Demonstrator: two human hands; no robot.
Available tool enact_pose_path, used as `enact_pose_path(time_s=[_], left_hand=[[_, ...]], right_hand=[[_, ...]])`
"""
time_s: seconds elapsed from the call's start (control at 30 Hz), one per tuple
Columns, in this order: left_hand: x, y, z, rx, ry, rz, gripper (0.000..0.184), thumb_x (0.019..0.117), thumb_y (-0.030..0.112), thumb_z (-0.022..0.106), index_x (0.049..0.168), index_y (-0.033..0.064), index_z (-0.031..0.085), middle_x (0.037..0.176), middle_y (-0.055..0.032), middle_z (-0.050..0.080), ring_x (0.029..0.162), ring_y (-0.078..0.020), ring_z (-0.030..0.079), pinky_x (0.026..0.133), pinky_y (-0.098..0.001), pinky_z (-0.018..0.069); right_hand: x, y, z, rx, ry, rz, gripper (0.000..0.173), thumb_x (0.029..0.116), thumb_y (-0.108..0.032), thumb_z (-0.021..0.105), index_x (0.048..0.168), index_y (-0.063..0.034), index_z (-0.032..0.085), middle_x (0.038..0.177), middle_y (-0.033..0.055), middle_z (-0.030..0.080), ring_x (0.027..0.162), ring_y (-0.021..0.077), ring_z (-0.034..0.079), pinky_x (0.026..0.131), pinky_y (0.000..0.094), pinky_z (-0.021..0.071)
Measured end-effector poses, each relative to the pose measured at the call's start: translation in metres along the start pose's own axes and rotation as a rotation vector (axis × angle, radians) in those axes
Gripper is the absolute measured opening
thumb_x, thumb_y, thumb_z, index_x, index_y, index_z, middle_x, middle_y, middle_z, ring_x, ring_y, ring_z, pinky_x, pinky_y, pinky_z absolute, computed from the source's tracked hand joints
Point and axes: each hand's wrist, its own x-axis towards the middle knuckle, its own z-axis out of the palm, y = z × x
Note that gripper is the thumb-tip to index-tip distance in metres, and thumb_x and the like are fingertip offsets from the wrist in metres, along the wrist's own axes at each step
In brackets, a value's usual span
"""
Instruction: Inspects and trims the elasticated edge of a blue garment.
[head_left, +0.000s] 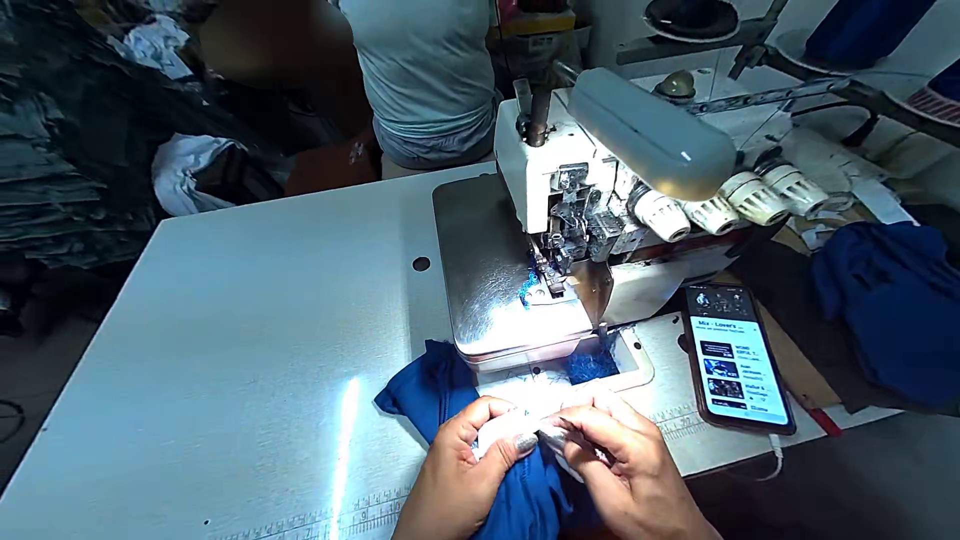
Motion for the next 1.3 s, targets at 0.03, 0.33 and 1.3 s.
enact_pose_path(time_s=[0.03,0.33,1.3], left_hand=[[-0.001,0.002,0.0,0.005,-0.03,-0.025,0.011,0.0916,0.008,0.068,0.102,0.0047,0.068,0.091,0.0039,0.071,0.083,0.0002,0.067,0.076,-0.0166,0.0564],[-0.001,-0.01,-0.005,0.035,-0.054,0.065,0.012,0.0921,0.017,0.072,0.095,0.0051,0.072,0.085,0.0059,0.072,0.079,0.0034,0.066,0.074,-0.0147,0.0555],[0.02,0.04,-0.069,0.388,0.071,0.315,0.012,0.0903,0.03,0.073,0.103,0.032,0.072,0.097,0.017,0.071,0.088,0.0042,0.067,0.078,-0.0153,0.0568]], right_hand=[[0.0,0.001,0.0,0.027,0.023,0.026,0.016,0.0924,-0.013,0.061,0.091,-0.0051,0.075,0.085,0.0009,0.065,0.078,-0.0036,0.059,0.069,0.0088,0.0486],[0.004,0.005,-0.001,0.119,-0.077,0.081,0.018,0.0955,-0.012,0.06,0.101,-0.0019,0.074,0.091,0.0009,0.072,0.083,-0.0017,0.065,0.076,0.0133,0.0534],[0.017,0.01,-0.02,0.102,-0.363,0.074,0.031,0.0858,-0.026,0.078,0.109,-0.0067,0.075,0.091,-0.0003,0.073,0.073,-0.0023,0.061,0.066,0.0159,0.0514]])
